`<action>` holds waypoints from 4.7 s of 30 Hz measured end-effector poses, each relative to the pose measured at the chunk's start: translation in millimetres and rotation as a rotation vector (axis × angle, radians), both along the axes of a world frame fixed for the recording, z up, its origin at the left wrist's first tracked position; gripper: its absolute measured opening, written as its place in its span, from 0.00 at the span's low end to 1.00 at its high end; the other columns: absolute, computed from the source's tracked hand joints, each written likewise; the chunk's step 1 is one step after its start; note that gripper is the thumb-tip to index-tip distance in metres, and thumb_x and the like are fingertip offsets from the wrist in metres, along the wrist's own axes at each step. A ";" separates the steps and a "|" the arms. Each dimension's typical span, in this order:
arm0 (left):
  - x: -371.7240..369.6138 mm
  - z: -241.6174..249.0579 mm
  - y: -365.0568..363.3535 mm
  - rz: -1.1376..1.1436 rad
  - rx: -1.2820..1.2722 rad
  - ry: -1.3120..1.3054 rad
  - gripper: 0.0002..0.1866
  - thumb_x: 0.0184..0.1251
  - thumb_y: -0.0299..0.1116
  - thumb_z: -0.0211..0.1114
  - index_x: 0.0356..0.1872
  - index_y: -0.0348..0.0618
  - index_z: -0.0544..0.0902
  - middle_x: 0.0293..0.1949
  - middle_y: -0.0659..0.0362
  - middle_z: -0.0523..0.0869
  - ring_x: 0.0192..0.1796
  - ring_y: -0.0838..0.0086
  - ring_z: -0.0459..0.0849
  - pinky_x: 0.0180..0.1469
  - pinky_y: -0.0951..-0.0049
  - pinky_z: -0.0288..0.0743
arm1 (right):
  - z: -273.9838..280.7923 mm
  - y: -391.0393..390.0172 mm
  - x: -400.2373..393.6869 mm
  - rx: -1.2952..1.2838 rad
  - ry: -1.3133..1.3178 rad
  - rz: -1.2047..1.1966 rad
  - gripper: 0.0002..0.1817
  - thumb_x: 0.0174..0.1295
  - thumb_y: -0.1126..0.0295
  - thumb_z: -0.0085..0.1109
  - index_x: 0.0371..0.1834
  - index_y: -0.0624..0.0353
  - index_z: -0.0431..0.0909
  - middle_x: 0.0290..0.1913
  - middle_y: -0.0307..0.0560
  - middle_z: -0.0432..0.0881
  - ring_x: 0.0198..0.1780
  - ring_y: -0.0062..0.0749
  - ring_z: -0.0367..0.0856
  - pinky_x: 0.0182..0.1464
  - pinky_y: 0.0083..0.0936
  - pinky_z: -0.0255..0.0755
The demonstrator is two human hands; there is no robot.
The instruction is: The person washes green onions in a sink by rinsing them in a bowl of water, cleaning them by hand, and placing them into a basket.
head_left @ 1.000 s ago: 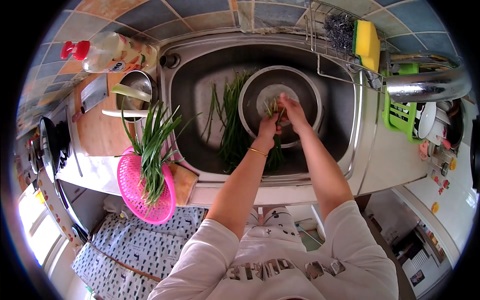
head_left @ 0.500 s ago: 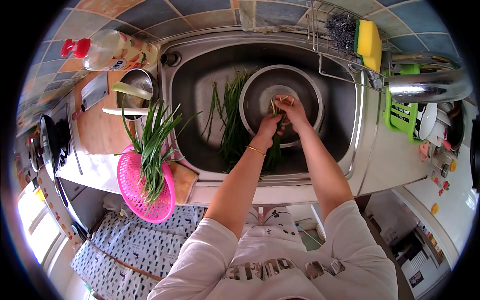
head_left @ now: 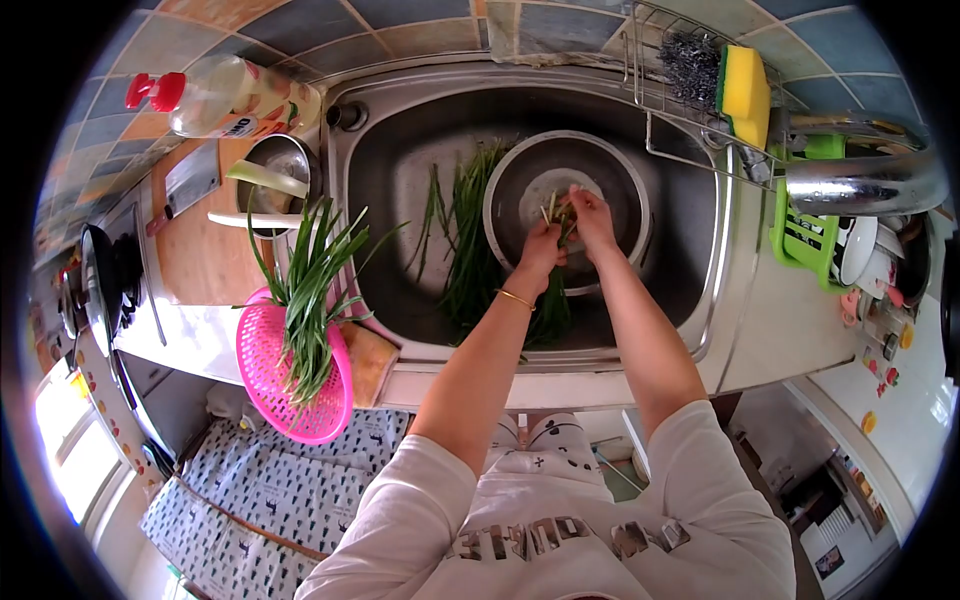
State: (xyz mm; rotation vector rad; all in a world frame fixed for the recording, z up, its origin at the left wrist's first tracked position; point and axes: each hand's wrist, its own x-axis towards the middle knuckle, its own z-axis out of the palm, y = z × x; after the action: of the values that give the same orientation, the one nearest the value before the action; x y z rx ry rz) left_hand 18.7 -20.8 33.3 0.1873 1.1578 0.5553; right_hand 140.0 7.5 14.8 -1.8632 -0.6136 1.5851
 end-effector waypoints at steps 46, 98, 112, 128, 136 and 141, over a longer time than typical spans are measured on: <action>-1.4 -11.0 -0.1 -0.160 -0.059 -0.011 0.08 0.73 0.33 0.46 0.45 0.48 0.72 0.26 0.65 0.72 0.21 0.81 0.64 0.22 0.77 0.58 | -29.1 6.5 2.0 -0.008 0.151 -0.001 0.14 0.68 0.61 0.57 0.39 0.64 0.79 0.30 0.45 0.83 0.32 0.30 0.82 0.34 0.27 0.74; 0.9 -15.6 -0.9 -0.084 0.159 0.027 0.13 0.75 0.34 0.53 0.52 0.38 0.77 0.41 0.60 0.83 0.36 0.77 0.80 0.35 0.75 0.72 | -2.7 -0.4 19.5 0.000 0.244 0.124 0.16 0.62 0.60 0.65 0.42 0.62 0.82 0.36 0.44 0.86 0.34 0.26 0.83 0.33 0.23 0.76; 0.2 -17.3 0.8 -0.210 0.039 0.028 0.12 0.75 0.38 0.49 0.46 0.41 0.73 0.29 0.64 0.72 0.26 0.80 0.68 0.27 0.77 0.64 | -43.2 5.9 14.6 0.200 0.008 -0.016 0.16 0.70 0.60 0.52 0.54 0.58 0.70 0.36 0.55 0.84 0.37 0.37 0.86 0.38 0.33 0.77; 8.7 -21.2 12.6 -0.468 0.201 0.240 0.12 0.72 0.34 0.52 0.50 0.40 0.72 0.35 0.58 0.78 0.29 0.73 0.76 0.27 0.72 0.71 | -41.3 -2.3 29.1 -0.033 -0.445 0.140 0.14 0.60 0.67 0.59 0.46 0.62 0.72 0.37 0.50 0.81 0.37 0.34 0.83 0.38 0.28 0.76; -13.9 19.3 8.8 -0.152 -0.001 -0.215 0.09 0.75 0.32 0.50 0.50 0.43 0.73 0.38 0.61 0.77 0.32 0.79 0.70 0.31 0.77 0.69 | 31.6 -12.9 28.7 0.049 0.340 -0.018 0.13 0.65 0.74 0.57 0.50 0.68 0.76 0.35 0.43 0.82 0.34 0.24 0.79 0.35 0.23 0.75; -22.2 39.4 10.8 -0.116 0.014 -0.276 0.09 0.75 0.32 0.51 0.50 0.43 0.73 0.37 0.63 0.77 0.30 0.81 0.68 0.31 0.79 0.66 | 56.2 -12.8 21.4 0.116 0.276 -0.059 0.12 0.63 0.75 0.61 0.48 0.65 0.77 0.34 0.40 0.82 0.33 0.21 0.78 0.37 0.21 0.75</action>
State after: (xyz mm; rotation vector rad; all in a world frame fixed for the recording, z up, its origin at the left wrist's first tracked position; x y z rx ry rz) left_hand -3.5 -10.0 72.7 0.1820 0.8700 0.4706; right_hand 161.4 -5.2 71.0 -1.5297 -0.5104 1.6921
